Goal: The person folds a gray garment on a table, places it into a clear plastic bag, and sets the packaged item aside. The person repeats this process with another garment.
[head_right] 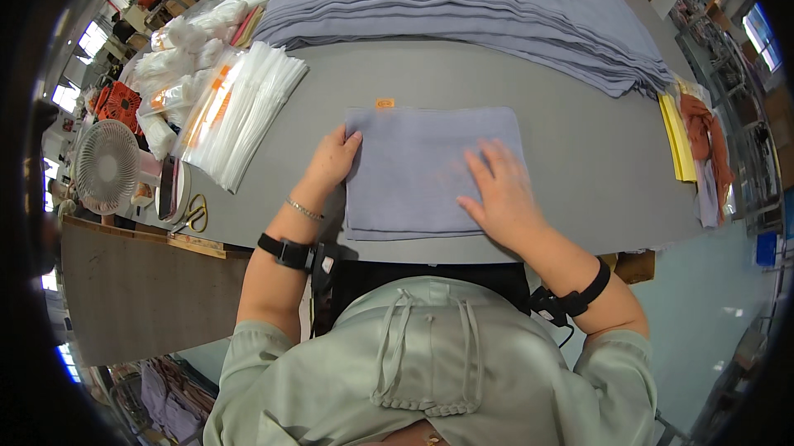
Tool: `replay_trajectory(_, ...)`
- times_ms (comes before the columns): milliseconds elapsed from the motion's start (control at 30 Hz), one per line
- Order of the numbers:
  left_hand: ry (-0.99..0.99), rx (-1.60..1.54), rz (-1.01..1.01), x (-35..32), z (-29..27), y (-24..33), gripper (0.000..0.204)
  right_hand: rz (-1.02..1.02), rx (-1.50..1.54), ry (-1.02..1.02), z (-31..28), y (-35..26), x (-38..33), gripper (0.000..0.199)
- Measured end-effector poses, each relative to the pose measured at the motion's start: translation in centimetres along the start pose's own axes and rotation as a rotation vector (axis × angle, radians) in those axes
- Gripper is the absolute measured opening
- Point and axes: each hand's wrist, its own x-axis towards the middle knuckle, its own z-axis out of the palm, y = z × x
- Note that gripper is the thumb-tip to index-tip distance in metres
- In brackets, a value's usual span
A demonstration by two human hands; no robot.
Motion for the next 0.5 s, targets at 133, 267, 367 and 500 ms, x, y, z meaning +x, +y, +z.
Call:
replay_trajectory(133,-0.230,0.021,-0.211,0.4,-1.1,0.8,0.024,0.110,-0.221,-0.015,2.3,1.2,-1.6,0.065)
replay_trajectory(267,-0.276,-0.117,-0.185,-3.0,-2.0,2.3,0.024,-0.053,-0.189,-0.066,1.6,4.2,-1.6,0.068)
replay_trajectory(367,-0.311,-0.108,-0.224,-5.5,-2.3,3.5,0.029,-0.209,-0.139,-0.161,-1.2,7.5,0.7,0.067)
replay_trajectory(500,0.088,0.455,0.180,-6.4,-1.8,4.7,0.039,-0.241,-0.155,-0.141,-2.9,6.5,2.7,0.065)
